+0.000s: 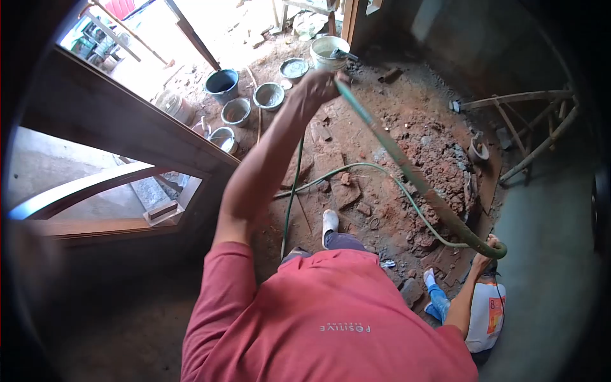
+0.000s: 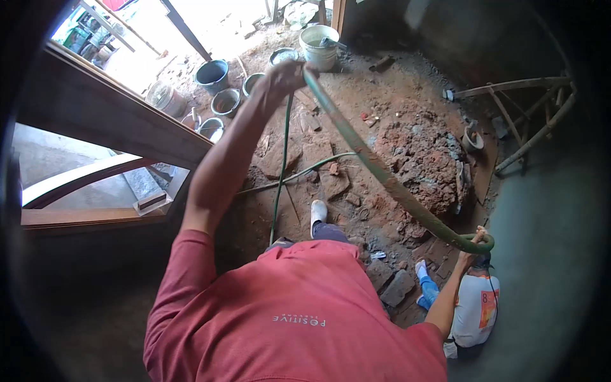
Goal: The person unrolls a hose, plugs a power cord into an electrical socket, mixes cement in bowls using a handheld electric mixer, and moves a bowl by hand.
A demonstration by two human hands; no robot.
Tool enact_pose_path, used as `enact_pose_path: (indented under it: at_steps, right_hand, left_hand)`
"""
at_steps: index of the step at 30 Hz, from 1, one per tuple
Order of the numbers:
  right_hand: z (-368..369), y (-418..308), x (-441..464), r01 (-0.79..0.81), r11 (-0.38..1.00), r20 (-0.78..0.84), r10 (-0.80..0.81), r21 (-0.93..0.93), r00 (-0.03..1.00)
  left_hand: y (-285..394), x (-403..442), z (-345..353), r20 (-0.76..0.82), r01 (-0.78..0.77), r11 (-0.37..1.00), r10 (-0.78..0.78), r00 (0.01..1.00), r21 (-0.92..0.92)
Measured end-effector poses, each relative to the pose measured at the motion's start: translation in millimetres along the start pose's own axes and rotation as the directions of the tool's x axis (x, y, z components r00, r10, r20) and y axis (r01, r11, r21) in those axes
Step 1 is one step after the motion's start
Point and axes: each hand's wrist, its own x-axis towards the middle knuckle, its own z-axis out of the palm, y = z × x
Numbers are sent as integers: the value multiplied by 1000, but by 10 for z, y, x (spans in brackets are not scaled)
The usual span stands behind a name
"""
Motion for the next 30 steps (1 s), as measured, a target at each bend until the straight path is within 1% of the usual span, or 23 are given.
enact_pose_path:
  at_steps: [2,3,4,5,6,7,8,9,10,11,12,14,15,17,20,22,23,24,26,27,28,29,30]
  right_hand:
    - [123,266,-74,-16,999,32,17,-42,999]
    - [146,490,-89,49,986,93,-34,-156,995]
    - [148,742,-114,120,957,156,-80,-264,984]
    - [98,836,-154,125,905,261,-15,-408,965]
    - [93,924,-165,123,906,266,-13,-404,964]
    - [78,705,-172,158,924,290,-54,-348,955]
    - [67,520,-127,195,936,312,-100,-292,945]
    - [54,680,-126,280,918,322,-185,-281,928]
    - [46,511,-137,249,945,298,-180,-213,938]
    - [40,469,-197,229,941,269,-160,-249,950]
    - [13,505,-267,205,937,238,-139,-282,961]
    - [-33,644,-358,229,915,193,-171,-332,966]
    - [-11,709,-340,240,890,147,-197,-387,969]
    - [7,277,-352,255,904,89,-239,-344,967]
    - [38,189,-370,247,909,-12,-266,-337,964]
    - [63,38,-382,215,954,116,-195,-208,974]
    - [33,-150,-353,125,958,273,-52,-257,960]
    - [69,-350,-315,120,960,273,-48,-254,961]
    - [200,-794,-260,-49,949,522,215,-312,825]
    - [243,-833,-257,-121,945,607,291,-305,739]
    - [312,-850,-252,-157,931,667,348,-331,658]
    - [402,-563,-269,-284,905,699,426,-318,574]
    - [474,-266,-306,-408,859,726,490,-308,483]
  left_hand:
    - [-259,-503,876,-40,-53,994,57,998,93]
    - [-85,-254,948,120,87,987,-103,987,135]
    - [112,18,916,492,-92,873,-180,852,479]
    - [-4,-60,1116,524,-124,900,-128,842,419]
    - [-188,-94,1360,555,-156,921,-75,828,357]
    - [-139,421,1552,401,70,950,-194,895,305]
    - [-216,365,1681,404,67,950,-192,894,304]
    - [-377,109,1958,590,-368,666,-134,796,649]
    - [-558,-213,2257,738,-724,151,-194,646,673]
    - [-700,-448,2456,789,-844,-387,-347,507,373]
    - [-807,-575,2565,794,-846,-392,-345,500,362]
    - [-995,-686,2757,841,-793,279,-198,504,541]
    - [-986,-509,2911,848,-804,274,-209,487,528]
    - [-914,-21,3263,870,-905,86,-328,369,417]
    - [-795,363,3564,892,-961,10,-373,254,278]
    - [-697,534,3654,902,-983,-68,-391,186,173]
    - [-638,582,3683,906,-986,-111,-392,162,128]
    - [-583,644,3734,903,-985,-111,-397,165,131]
    - [-493,852,3831,851,-998,56,-522,-59,-35]
    - [-442,1200,3918,849,-998,62,-525,-55,-27]
    - [-373,1823,4020,873,-830,352,-393,289,433]
    - [-333,2259,3972,697,-391,624,-371,613,676]
    - [-337,2484,3774,695,-380,627,-385,607,680]
